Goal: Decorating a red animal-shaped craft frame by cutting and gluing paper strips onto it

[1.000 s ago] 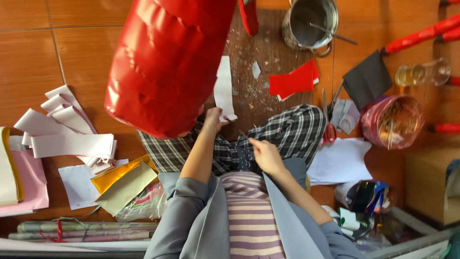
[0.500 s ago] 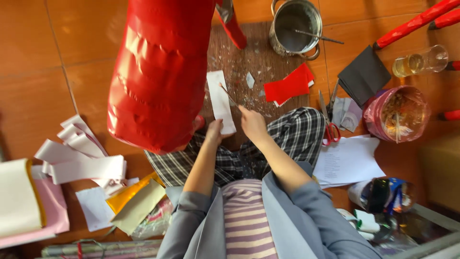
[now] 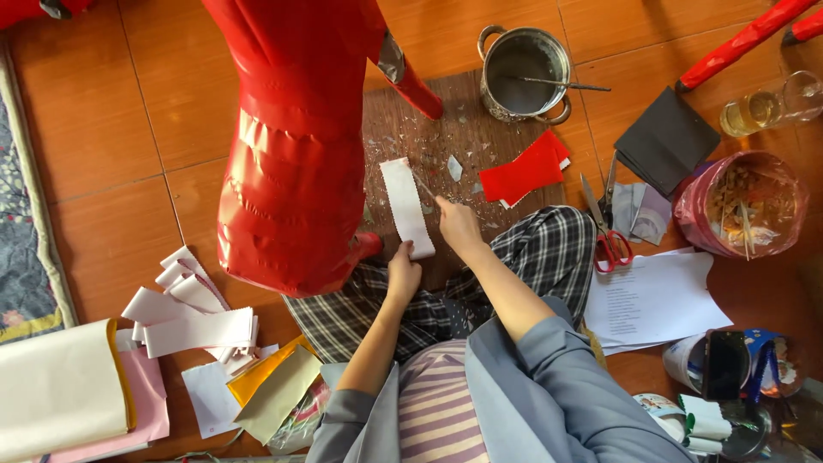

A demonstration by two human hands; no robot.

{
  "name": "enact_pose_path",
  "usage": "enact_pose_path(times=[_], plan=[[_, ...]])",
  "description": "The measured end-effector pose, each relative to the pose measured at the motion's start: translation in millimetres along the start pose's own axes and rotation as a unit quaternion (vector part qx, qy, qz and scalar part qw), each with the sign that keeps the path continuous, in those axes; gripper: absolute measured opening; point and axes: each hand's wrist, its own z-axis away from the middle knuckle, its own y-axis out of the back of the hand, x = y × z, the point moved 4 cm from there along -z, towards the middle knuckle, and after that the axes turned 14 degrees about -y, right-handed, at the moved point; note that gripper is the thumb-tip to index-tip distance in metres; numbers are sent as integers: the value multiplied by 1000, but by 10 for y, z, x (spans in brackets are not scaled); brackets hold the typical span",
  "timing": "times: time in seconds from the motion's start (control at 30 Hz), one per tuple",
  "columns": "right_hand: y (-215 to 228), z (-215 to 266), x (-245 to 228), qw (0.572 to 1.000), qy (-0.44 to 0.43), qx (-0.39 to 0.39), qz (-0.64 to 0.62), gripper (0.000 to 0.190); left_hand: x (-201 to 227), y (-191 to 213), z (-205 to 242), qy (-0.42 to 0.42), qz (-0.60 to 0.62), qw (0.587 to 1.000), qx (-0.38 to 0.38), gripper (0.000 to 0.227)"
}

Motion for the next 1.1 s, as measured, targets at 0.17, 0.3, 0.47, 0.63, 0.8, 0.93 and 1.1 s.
enact_pose_path(times=[0.17,0.3,0.47,0.63,0.8,0.93,1.1], plan=[[-206,-45,-82,999,31,13,5,36,-111,-37,-31,-41,-64,997,17,51],[-384,-33,-44,999,37,26,21,38,-183,-49,-65,-66,-102,991,47,41],[50,289,131,996,31,46,66,39,13,35,-39,-91,-116,984,98,27],[21,52,172,996,39,51,61,39,172,137,-24,-106,-156,972,139,22],[647,-92,133,994,-15,103,-32,37,295,190,-29,-258,-144,934,201,22],[1394,-539,577,972,-9,230,-40,34,965,436,-85,-301,-104,925,208,28],[2188,-882,350,983,-47,139,114,56,2019,834,-223,-355,-80,907,213,31]])
